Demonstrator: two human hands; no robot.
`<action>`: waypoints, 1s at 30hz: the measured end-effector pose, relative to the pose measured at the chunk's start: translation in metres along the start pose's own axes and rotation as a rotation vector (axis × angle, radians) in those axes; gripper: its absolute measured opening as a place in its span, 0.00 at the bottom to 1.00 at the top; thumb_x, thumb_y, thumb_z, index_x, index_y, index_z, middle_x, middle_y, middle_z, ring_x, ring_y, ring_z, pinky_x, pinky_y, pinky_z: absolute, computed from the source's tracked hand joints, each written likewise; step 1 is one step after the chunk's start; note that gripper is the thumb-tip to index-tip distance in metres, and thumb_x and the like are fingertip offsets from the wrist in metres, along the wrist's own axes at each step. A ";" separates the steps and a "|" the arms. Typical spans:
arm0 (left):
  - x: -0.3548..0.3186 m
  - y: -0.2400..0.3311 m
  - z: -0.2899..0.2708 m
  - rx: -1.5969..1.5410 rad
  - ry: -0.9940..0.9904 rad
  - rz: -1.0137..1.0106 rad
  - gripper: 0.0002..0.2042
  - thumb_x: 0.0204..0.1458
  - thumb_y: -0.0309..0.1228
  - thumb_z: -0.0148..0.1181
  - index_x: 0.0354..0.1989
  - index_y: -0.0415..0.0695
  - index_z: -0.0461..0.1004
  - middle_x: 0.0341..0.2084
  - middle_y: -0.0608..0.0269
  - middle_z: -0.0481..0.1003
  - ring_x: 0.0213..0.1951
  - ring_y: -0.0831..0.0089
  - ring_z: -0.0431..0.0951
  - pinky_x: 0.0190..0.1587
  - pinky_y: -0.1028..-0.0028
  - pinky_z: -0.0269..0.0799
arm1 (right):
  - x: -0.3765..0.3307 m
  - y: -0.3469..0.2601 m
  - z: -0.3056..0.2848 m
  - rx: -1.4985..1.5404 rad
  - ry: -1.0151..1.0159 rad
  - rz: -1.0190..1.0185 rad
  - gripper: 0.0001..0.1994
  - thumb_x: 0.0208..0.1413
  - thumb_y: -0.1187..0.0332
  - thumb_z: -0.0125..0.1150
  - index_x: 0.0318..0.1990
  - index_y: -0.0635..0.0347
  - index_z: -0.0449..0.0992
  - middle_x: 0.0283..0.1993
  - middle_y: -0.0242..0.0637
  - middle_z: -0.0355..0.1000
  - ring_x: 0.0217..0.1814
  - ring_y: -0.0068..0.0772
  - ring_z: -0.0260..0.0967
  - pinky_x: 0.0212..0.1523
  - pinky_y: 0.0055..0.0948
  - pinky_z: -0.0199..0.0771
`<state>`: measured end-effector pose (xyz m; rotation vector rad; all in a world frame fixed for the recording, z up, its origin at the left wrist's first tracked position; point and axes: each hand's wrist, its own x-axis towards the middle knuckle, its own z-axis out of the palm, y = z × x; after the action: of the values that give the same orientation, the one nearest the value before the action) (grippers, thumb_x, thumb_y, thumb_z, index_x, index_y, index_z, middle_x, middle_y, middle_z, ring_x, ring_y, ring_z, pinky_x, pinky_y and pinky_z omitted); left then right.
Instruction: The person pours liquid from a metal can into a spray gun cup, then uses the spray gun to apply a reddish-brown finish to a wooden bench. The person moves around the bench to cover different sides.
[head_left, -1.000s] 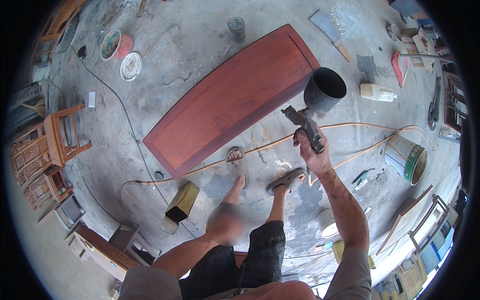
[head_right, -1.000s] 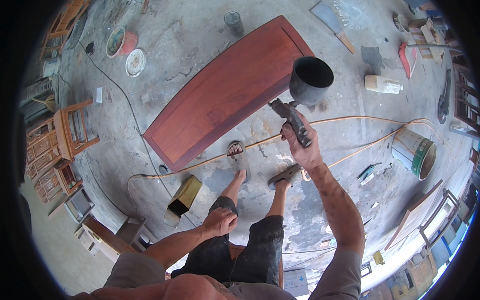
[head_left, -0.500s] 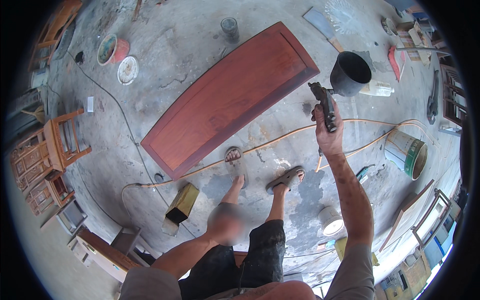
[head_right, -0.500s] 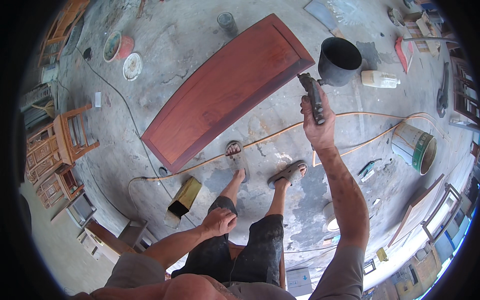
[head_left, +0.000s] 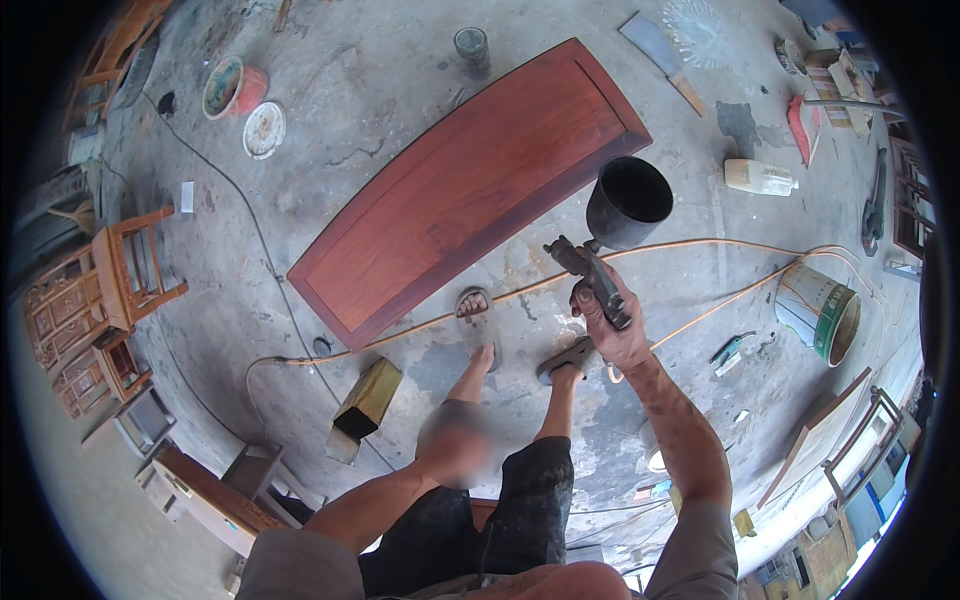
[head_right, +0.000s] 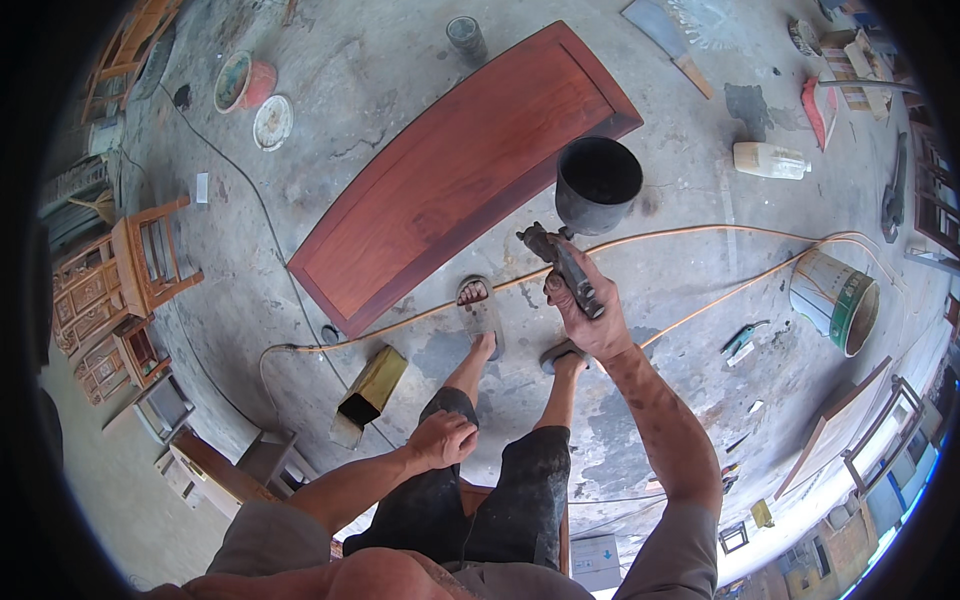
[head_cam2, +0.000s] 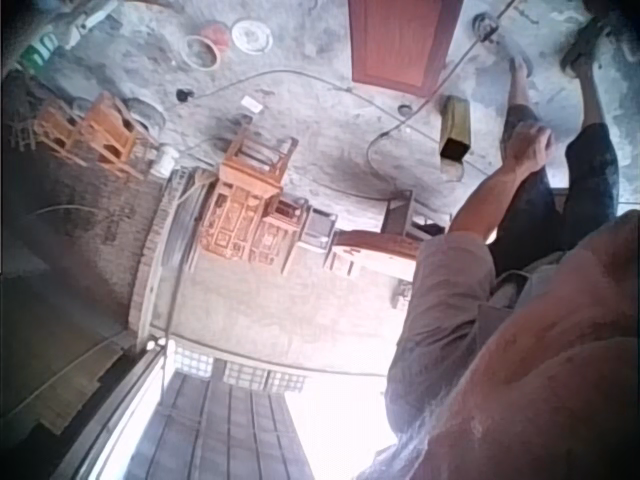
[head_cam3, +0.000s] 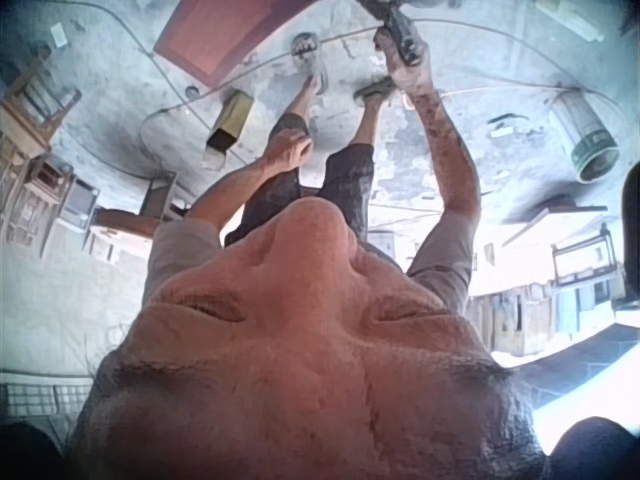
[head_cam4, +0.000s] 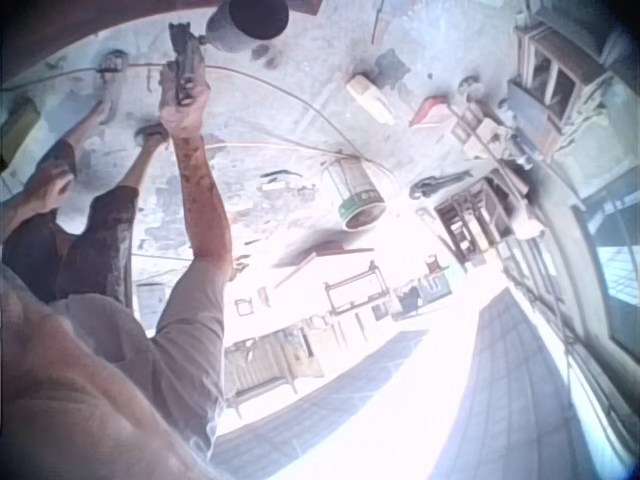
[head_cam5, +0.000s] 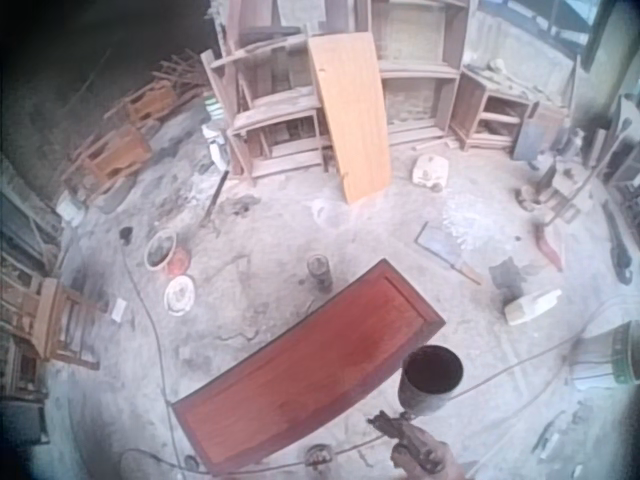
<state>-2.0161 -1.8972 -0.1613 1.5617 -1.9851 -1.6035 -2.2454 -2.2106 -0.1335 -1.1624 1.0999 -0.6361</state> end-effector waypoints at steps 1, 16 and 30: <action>-0.002 -0.003 0.004 0.022 -0.010 0.005 0.06 0.50 0.29 0.63 0.25 0.44 0.74 0.23 0.59 0.76 0.31 0.60 0.79 0.36 0.62 0.72 | 0.000 0.001 -0.001 0.025 -0.003 0.010 0.27 0.67 0.61 0.59 0.68 0.66 0.64 0.32 0.29 0.71 0.34 0.20 0.68 0.37 0.22 0.70; 0.016 0.035 -0.036 0.106 0.064 0.074 0.07 0.49 0.29 0.63 0.23 0.44 0.73 0.22 0.59 0.74 0.30 0.59 0.78 0.34 0.62 0.72 | 0.041 0.000 -0.062 -0.266 0.382 -0.175 0.22 0.68 0.66 0.57 0.66 0.64 0.67 0.31 0.28 0.70 0.31 0.18 0.65 0.33 0.21 0.68; 0.009 0.025 -0.027 0.055 0.074 0.086 0.05 0.47 0.27 0.64 0.25 0.44 0.73 0.22 0.59 0.73 0.30 0.59 0.78 0.35 0.62 0.73 | -0.015 0.004 0.037 -0.136 0.083 0.002 0.24 0.65 0.70 0.59 0.67 0.64 0.66 0.36 0.29 0.73 0.35 0.17 0.66 0.39 0.20 0.71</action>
<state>-2.0176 -1.9244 -0.1348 1.5097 -2.0444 -1.4495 -2.2177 -2.1822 -0.1324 -1.2603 1.2303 -0.6204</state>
